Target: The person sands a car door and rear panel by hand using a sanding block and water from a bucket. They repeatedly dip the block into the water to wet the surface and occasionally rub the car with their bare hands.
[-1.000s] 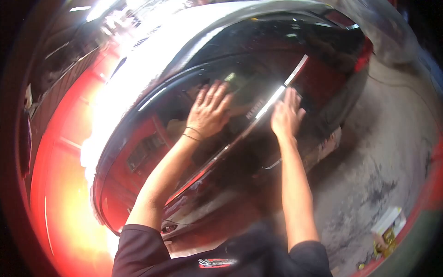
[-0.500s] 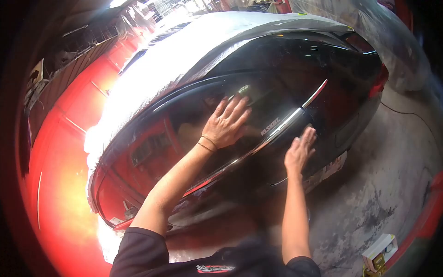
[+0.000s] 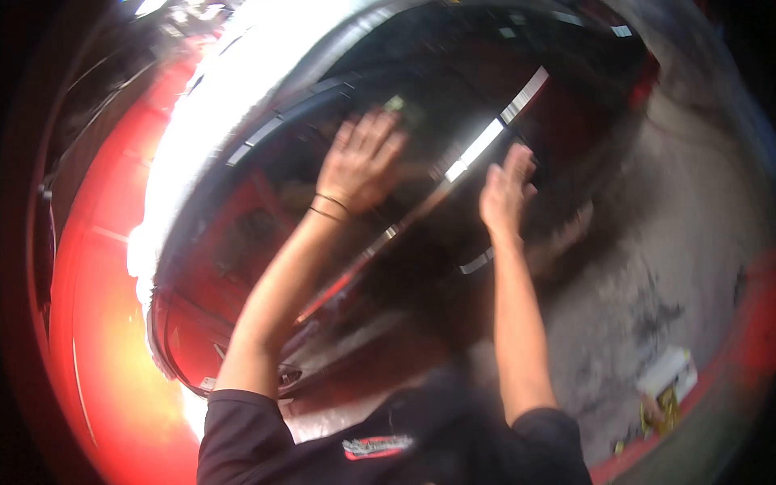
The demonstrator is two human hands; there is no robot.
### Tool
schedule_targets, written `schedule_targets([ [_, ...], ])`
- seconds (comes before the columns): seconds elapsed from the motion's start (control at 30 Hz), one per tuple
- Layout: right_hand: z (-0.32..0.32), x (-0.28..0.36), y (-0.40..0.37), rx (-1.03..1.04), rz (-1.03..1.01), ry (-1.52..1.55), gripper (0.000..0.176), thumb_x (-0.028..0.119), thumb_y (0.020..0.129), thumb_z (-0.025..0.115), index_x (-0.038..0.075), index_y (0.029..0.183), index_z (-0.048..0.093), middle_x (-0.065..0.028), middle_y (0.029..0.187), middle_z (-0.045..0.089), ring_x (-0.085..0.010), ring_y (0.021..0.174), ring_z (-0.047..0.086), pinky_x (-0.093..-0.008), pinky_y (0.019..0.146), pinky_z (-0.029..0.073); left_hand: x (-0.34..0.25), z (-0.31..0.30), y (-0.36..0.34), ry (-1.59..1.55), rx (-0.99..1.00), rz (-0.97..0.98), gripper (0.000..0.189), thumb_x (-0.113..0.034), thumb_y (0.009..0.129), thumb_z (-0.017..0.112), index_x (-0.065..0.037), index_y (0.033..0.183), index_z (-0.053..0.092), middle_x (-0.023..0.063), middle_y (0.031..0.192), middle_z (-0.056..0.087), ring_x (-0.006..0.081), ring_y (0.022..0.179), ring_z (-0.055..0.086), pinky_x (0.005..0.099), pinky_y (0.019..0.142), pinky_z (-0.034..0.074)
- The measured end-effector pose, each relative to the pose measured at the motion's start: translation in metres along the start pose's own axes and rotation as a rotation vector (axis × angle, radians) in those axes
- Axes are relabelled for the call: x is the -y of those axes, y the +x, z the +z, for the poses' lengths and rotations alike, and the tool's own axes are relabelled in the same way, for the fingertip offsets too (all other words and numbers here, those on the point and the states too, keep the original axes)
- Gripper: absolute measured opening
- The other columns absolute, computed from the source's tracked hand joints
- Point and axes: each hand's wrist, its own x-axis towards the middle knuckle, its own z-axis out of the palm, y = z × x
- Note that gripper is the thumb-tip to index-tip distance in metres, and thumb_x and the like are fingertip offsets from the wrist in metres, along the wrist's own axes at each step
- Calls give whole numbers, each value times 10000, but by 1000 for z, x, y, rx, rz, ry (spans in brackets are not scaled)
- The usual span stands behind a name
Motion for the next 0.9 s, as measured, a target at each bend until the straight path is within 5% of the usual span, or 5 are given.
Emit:
schedule_targets([
  [0.17,40,16,-140,129,-40,-19,736,330,1155,450,82,1785,163,-189,1865,86,-435,1712,107,-754,1303,107,-3,18,-2,102,-10,11,587,-372,988,721,-174,1527,600,90,1730,452,308,1623,391,547,1308,319],
  [0.37,-16,-18,12,-9,185,85,705,442,1179,357,66,1763,231,-175,1852,176,-408,1706,161,-771,1292,160,-6,18,0,157,25,34,567,-411,1057,644,-167,1564,578,90,1764,409,311,1649,345,550,1326,286],
  [0.6,43,4,-174,171,-2,35,776,329,1131,493,132,1796,145,-132,1876,84,-445,1708,125,-800,1279,127,-5,21,-2,162,35,49,588,-407,1094,613,-189,1631,513,85,1790,370,325,1663,317,569,1333,266],
  [0.77,-2,-26,-37,-31,171,136,690,369,1160,395,100,1769,216,-150,1859,158,-413,1703,166,-800,1270,199,-6,25,-2,192,21,51,583,-425,1109,592,-199,1639,506,74,1786,384,313,1661,328,563,1330,267],
  [0.9,26,-26,-89,-70,112,186,750,358,1145,458,97,1784,166,-170,1865,107,-454,1702,132,-786,1278,181,-6,25,-3,212,39,37,567,-431,1102,598,-208,1620,540,62,1789,386,298,1664,324,548,1337,248],
])
